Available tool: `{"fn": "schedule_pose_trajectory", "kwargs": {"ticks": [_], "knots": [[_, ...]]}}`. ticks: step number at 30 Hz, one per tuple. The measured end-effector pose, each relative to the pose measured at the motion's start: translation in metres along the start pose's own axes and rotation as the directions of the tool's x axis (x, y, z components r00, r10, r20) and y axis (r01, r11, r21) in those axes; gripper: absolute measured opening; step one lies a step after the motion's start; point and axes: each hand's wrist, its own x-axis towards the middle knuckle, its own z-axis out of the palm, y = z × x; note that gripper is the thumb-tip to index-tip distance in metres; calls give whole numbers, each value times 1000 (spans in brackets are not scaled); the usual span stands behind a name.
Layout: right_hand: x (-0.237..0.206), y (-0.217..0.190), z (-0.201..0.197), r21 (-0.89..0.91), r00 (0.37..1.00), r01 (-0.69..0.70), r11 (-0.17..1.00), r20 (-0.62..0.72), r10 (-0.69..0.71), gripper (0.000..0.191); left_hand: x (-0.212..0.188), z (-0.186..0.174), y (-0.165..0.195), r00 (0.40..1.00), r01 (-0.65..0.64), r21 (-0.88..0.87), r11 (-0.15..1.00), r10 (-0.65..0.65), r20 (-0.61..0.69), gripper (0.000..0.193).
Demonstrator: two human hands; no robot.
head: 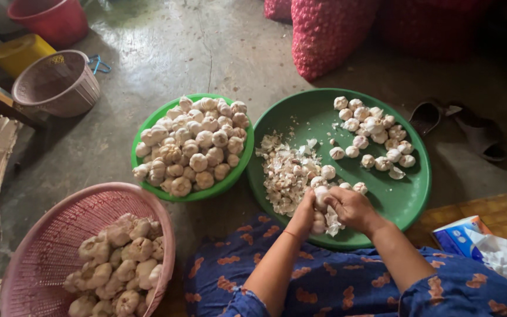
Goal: The person sits on the floor and peels the outer papery skin off garlic bulbs by hand, breaking bulbs into cloves and separating the loose husks. Peeled cloves accumulate on a large green tray while discarded peels pile beside them, with unpeeled bulbs taken from nearby bowls and baskets.
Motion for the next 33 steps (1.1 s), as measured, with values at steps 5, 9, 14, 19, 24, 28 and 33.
{"fn": "schedule_pose_trajectory", "kwargs": {"ticks": [5,9,14,19,24,28,33], "knots": [[-4,-2,12,38,995,36,999,-90,-32,16,0,-1,-4,973,-203,213,956,221,-63,42],[-2,3,19,45,965,-146,988,-215,152,21,-8,5,1,990,-12,15,1000,14,-138,41],[-9,8,19,194,979,-168,967,-85,187,22,-11,4,2,985,-94,116,989,110,-132,31],[-3,13,23,-329,916,214,920,-259,-306,21,1,3,-4,887,-452,311,836,459,54,35],[-7,18,30,94,972,-220,971,-64,227,34,4,12,-4,911,-116,688,716,352,-213,54],[-17,18,41,69,978,-118,991,-167,128,35,-1,10,-6,815,-322,715,620,566,-124,64],[-6,29,37,-274,924,-369,888,-217,316,29,-4,2,3,961,-159,170,972,192,-199,55]]}}
